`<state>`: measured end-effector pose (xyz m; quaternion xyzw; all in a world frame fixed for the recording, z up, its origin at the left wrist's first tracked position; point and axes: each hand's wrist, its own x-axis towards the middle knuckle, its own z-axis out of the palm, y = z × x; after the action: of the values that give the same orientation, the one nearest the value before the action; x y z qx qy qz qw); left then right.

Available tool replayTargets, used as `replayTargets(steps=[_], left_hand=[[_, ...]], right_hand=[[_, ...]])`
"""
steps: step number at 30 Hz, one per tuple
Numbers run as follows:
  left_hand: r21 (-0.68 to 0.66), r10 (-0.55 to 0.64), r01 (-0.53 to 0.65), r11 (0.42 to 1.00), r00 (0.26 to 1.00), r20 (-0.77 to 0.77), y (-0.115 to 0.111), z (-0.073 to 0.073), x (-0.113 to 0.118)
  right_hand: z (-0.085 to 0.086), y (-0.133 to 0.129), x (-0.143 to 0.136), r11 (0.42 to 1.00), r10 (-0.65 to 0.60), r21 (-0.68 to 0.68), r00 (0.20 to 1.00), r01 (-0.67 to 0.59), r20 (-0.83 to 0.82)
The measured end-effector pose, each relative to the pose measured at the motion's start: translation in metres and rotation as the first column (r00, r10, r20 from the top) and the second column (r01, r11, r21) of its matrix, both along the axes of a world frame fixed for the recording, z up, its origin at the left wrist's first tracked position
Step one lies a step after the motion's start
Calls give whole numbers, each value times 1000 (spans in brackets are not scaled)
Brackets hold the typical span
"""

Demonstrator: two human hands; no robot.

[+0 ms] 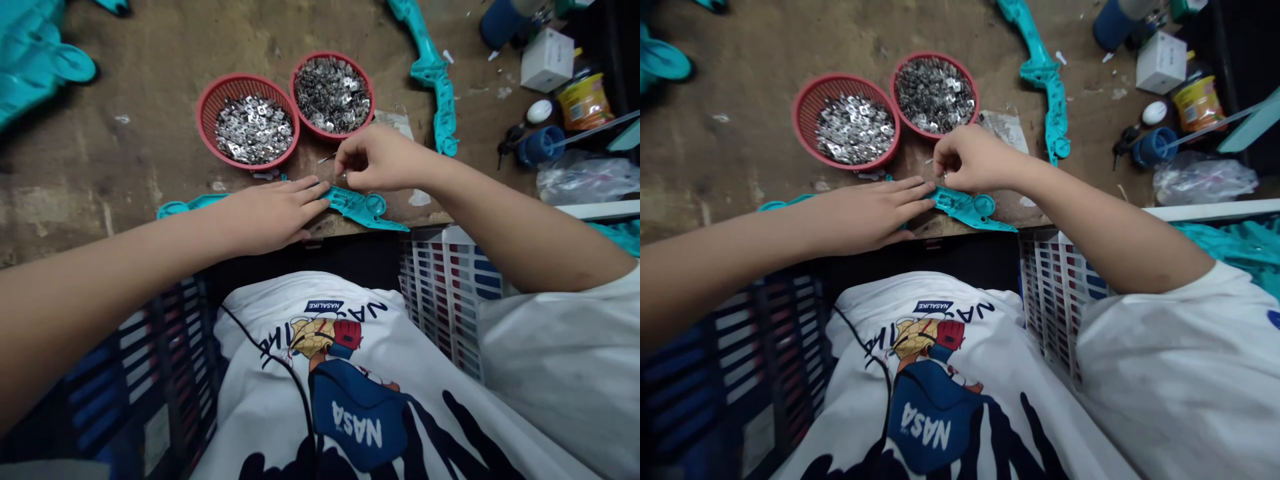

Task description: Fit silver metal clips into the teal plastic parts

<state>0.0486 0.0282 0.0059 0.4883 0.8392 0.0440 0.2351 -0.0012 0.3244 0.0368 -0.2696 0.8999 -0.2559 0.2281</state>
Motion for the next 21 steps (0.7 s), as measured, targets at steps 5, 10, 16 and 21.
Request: replayTargets(steps=[5, 10, 16, 21], left_hand=[[33, 9, -10, 999, 1000, 22, -2, -5, -1], [62, 5, -7, 998, 1000, 22, -2, -4, -1], [131, 18, -22, 991, 999, 34, -4, -13, -1], [162, 20, -25, 987, 999, 32, -7, -18, -2]], right_hand=[[-7, 2, -1, 989, 137, 67, 990, -134, -40], [-14, 0, 3, 962, 271, 69, 954, -264, -127], [-29, -3, 5, 895, 443, 78, 861, -438, -249], [-32, -3, 6, 878, 478, 125, 829, -463, -290]])
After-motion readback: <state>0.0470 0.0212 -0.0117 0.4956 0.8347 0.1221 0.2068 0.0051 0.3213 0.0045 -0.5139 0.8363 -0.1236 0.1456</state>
